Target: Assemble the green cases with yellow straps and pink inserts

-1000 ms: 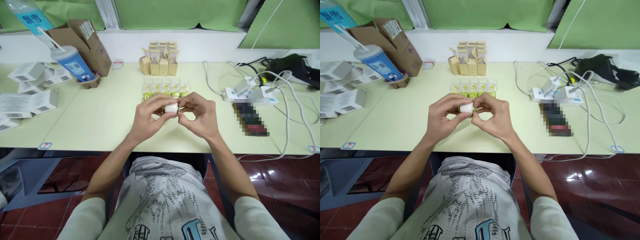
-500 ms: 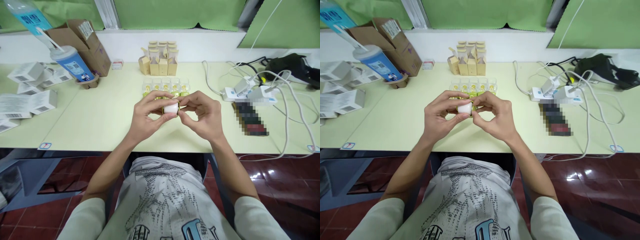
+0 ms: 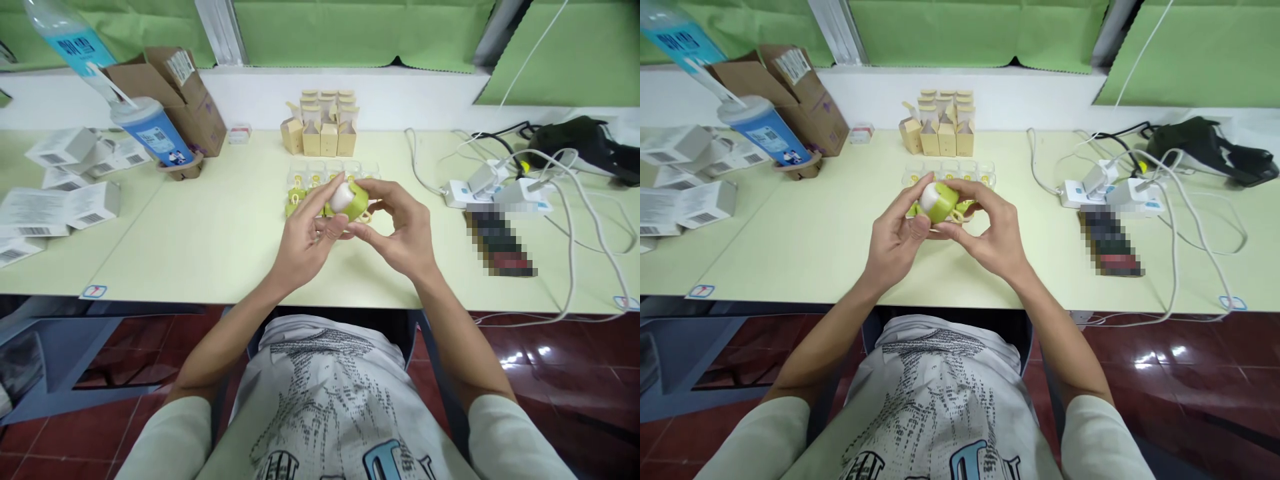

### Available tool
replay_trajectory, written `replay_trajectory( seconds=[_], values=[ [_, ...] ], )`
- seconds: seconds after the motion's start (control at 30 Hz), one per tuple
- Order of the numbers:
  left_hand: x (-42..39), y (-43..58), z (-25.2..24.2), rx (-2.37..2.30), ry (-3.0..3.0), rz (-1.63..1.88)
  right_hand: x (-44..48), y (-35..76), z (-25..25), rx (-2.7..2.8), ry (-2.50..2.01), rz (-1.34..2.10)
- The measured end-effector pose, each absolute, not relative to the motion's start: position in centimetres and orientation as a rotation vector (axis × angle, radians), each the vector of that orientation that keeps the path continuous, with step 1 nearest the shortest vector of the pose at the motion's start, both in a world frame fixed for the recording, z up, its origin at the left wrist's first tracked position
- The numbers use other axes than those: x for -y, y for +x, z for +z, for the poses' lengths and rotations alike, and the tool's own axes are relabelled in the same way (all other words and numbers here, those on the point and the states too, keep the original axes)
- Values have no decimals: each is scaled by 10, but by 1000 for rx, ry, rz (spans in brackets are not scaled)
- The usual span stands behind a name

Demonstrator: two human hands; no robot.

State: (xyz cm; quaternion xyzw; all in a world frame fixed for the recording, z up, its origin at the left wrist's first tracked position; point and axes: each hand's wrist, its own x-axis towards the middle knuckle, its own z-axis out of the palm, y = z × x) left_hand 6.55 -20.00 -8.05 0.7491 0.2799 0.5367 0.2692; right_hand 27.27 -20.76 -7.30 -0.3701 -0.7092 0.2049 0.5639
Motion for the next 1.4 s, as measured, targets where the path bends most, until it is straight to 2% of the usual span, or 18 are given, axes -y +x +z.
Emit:
replay_trajectory(
  seconds=[0.2,0.37,0.53,0.8,0.9,1.13,1.4],
  values=[
    [214,66,-71,-784,2214,1462,197,286,-77,1534,-933,542],
    [203,68,-83,-800,2030,1559,198,282,-79,1580,-900,630],
    [196,61,-89,-898,1725,1762,193,293,-80,1549,-942,518],
    [170,49,-90,-952,1725,1681,179,343,-87,1839,-1261,207],
    [154,34,-89,-1157,1819,1564,175,355,-94,1983,-1358,131],
    [149,19,-83,-1837,2171,1034,163,348,-104,2243,-1521,12],
    [153,25,-93,-1995,2281,777,153,343,-105,2355,-1540,37]
  ],
)
